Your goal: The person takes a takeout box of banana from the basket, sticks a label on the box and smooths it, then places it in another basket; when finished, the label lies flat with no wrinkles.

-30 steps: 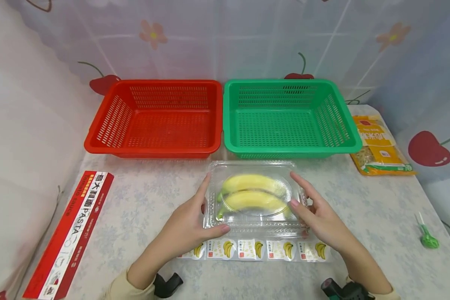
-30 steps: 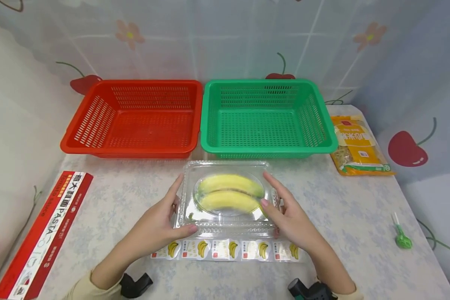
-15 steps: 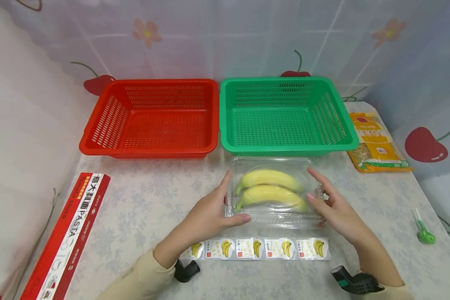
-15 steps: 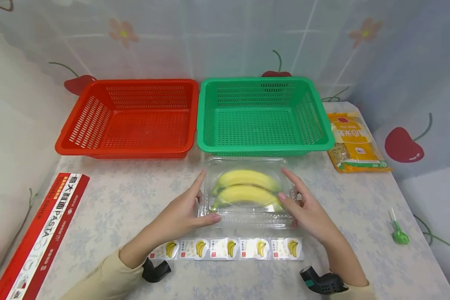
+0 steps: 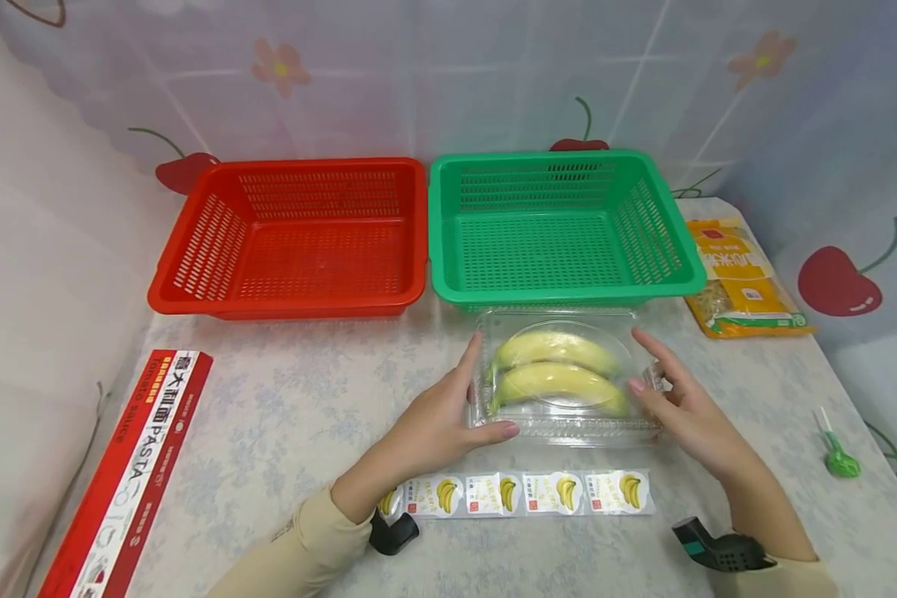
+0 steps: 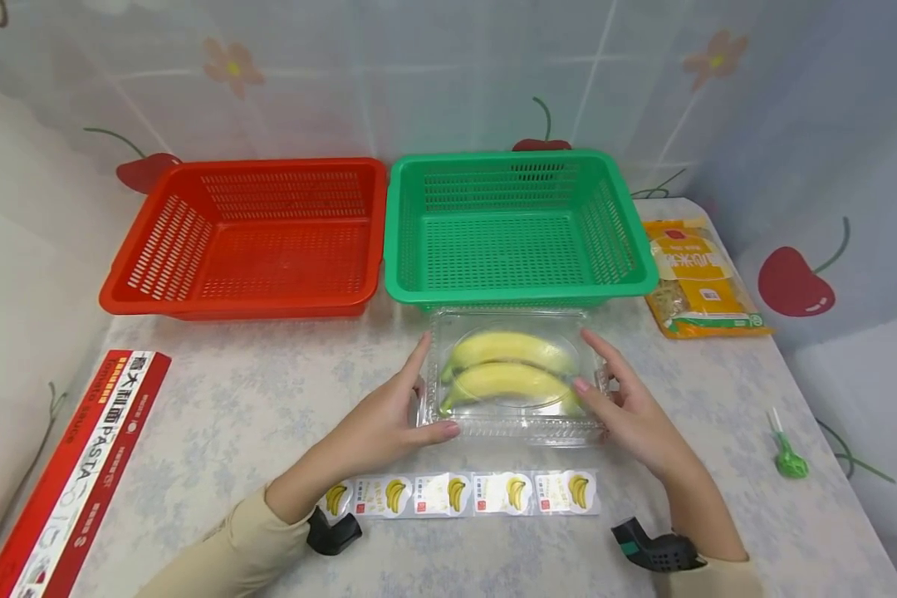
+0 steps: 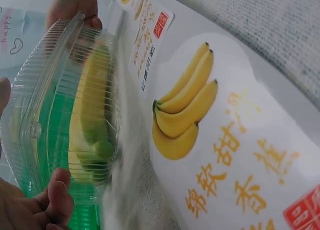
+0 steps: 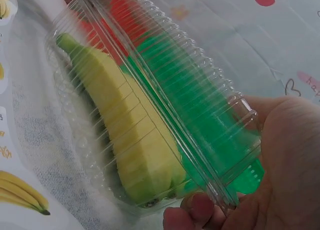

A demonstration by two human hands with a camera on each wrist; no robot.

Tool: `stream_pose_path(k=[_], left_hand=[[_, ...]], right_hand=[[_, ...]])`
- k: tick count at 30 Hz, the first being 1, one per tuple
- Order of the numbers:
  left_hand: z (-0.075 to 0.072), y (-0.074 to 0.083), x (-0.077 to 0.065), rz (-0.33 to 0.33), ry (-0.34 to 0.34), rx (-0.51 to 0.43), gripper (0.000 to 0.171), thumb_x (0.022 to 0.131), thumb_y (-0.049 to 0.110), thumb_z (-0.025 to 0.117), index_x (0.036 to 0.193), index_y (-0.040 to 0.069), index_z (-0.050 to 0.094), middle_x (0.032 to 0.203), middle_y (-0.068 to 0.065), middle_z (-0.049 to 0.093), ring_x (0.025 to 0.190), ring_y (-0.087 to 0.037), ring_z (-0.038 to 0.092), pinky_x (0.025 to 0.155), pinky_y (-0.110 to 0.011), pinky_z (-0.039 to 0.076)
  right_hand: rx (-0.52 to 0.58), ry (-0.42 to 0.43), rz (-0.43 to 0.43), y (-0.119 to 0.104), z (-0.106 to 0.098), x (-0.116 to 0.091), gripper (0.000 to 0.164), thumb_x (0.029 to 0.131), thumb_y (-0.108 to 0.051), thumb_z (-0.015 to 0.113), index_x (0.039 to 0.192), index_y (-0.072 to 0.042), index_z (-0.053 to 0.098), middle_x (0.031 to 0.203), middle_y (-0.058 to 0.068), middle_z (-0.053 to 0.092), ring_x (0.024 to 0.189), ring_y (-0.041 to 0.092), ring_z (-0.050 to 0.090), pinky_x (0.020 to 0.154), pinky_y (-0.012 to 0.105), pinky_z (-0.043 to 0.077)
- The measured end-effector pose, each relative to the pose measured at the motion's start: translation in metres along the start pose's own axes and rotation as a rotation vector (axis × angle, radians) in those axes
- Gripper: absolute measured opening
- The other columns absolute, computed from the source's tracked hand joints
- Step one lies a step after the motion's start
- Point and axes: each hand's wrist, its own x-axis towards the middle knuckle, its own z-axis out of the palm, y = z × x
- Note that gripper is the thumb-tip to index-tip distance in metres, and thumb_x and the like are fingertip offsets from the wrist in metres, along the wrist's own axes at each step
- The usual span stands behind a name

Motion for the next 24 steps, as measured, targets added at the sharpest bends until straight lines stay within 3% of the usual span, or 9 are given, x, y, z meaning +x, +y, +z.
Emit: stream_pose_path(k=[5, 11, 15, 20, 24], left_hand=[[0.001, 0.001, 0.003, 0.005, -0.008, 0.018, 0.115, 0.081, 0.063, 0.071, 0.154, 0.043, -0.016, 0.098, 0.002, 0.057, 0.075, -0.015, 0.053, 0.058, -0.030, 0.044], [0.000, 0.004, 0.005, 0.008, -0.007, 0.064, 0.116, 0.079, 0.068, 0.069, 0.154, 0.042, -0.015, 0.093, 0.006, 0.055, 0.076, -0.012, 0.054, 0.058, -0.028, 0.044], [-0.002, 0.004, 0.003, -0.001, 0.015, 0.118, 0.114, 0.079, 0.070, 0.068, 0.156, 0.041, -0.012, 0.094, 0.006, 0.056, 0.077, -0.011, 0.056, 0.061, -0.029, 0.045], [-0.012, 0.002, -0.005, -0.019, 0.049, 0.156, 0.110, 0.079, 0.068, 0.070, 0.159, 0.038, 0.000, 0.101, 0.002, 0.060, 0.083, -0.012, 0.057, 0.068, -0.030, 0.046], [-0.024, -0.001, -0.018, -0.025, 0.071, 0.171, 0.106, 0.080, 0.066, 0.070, 0.159, 0.041, 0.004, 0.103, -0.002, 0.060, 0.082, -0.015, 0.055, 0.068, -0.031, 0.044]], right_hand=[[-0.070, 0.009, -0.010, 0.003, -0.004, 0.000, 0.067, 0.105, -0.020, 0.048, 0.159, -0.038, 0.012, 0.127, 0.010, 0.031, 0.068, 0.016, 0.050, 0.057, 0.030, 0.044], [-0.138, 0.016, -0.029, 0.002, -0.009, -0.002, 0.067, 0.104, -0.020, 0.050, 0.160, -0.032, 0.015, 0.104, 0.007, 0.037, 0.065, 0.017, 0.047, 0.055, 0.030, 0.040], [-0.241, 0.044, -0.028, -0.003, -0.011, -0.004, 0.067, 0.104, -0.024, 0.053, 0.159, -0.037, 0.017, 0.115, 0.012, 0.046, 0.068, 0.016, 0.049, 0.055, 0.028, 0.042], [-0.427, 0.170, 0.003, -0.014, -0.012, -0.008, 0.069, 0.101, -0.033, 0.057, 0.159, -0.035, 0.020, 0.131, 0.020, 0.044, 0.082, 0.018, 0.043, 0.054, 0.026, 0.042], [-0.468, 0.309, -0.053, -0.026, -0.007, -0.013, 0.067, 0.097, -0.029, 0.062, 0.157, -0.029, 0.031, 0.132, 0.020, 0.043, 0.096, 0.022, 0.038, 0.062, 0.028, 0.036]])
